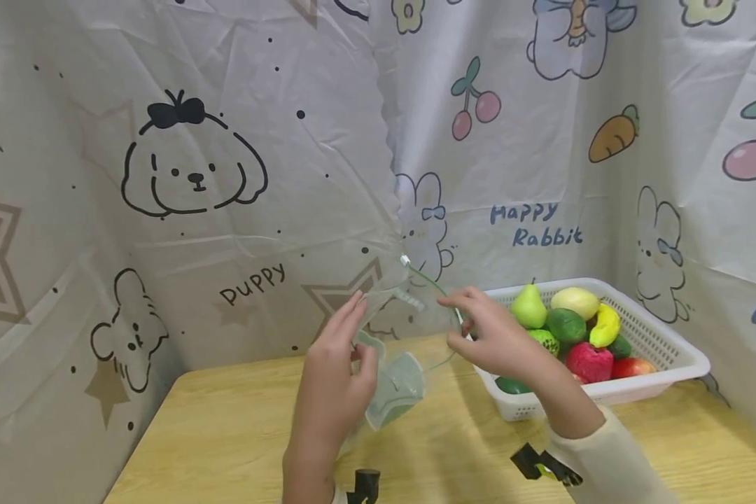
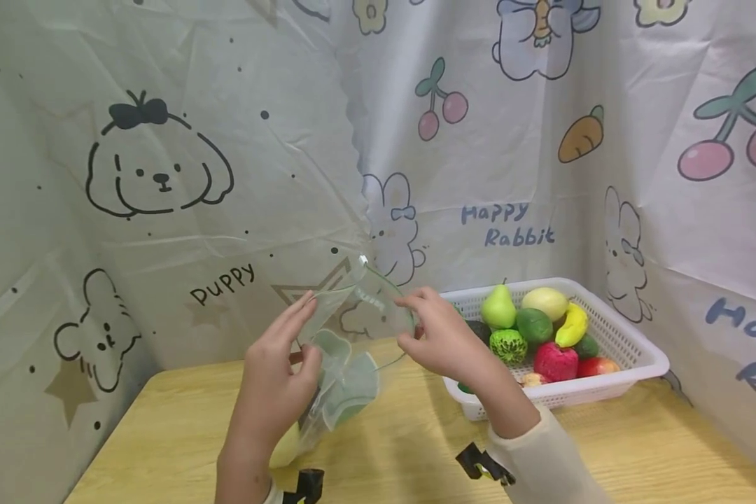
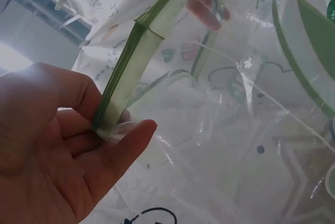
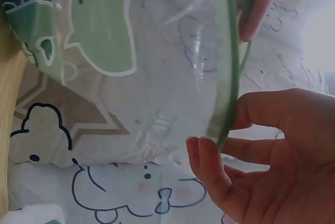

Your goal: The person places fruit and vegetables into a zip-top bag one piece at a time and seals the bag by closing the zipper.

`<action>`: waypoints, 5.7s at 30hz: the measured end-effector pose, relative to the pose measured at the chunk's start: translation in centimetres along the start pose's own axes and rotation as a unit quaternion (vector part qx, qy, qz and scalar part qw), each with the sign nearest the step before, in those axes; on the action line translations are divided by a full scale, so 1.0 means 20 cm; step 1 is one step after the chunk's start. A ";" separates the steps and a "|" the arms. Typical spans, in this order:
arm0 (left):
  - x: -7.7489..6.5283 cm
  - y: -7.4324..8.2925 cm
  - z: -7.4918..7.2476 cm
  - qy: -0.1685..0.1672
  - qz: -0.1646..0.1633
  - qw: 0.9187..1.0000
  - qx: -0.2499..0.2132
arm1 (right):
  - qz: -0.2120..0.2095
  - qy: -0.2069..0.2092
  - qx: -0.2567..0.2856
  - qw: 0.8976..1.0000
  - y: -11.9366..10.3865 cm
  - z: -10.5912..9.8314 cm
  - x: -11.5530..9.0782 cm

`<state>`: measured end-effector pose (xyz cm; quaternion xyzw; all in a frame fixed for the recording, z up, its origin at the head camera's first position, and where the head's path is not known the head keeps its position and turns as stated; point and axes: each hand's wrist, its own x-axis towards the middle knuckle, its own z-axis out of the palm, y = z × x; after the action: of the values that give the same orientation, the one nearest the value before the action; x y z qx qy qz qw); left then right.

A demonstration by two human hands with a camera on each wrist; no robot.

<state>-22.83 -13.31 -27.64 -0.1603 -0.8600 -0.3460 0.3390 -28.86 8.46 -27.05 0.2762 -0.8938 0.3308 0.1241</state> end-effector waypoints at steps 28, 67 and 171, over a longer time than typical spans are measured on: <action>-0.02 0.10 0.04 -0.072 0.043 0.995 -0.045 | 0.063 -0.062 -0.078 0.993 0.40 -0.07 -0.18; -0.03 0.02 0.00 -0.148 0.052 0.988 -0.005 | 0.169 -0.195 -0.080 0.963 0.64 0.10 -0.14; -0.01 0.05 -0.08 -0.014 0.087 0.996 0.013 | -0.071 0.243 0.024 0.967 0.05 -0.16 -0.23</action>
<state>-21.48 -13.73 -26.47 -0.2352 -0.8520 -0.3016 0.3575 -25.66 13.12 -27.03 0.2530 -0.8067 0.3999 0.3541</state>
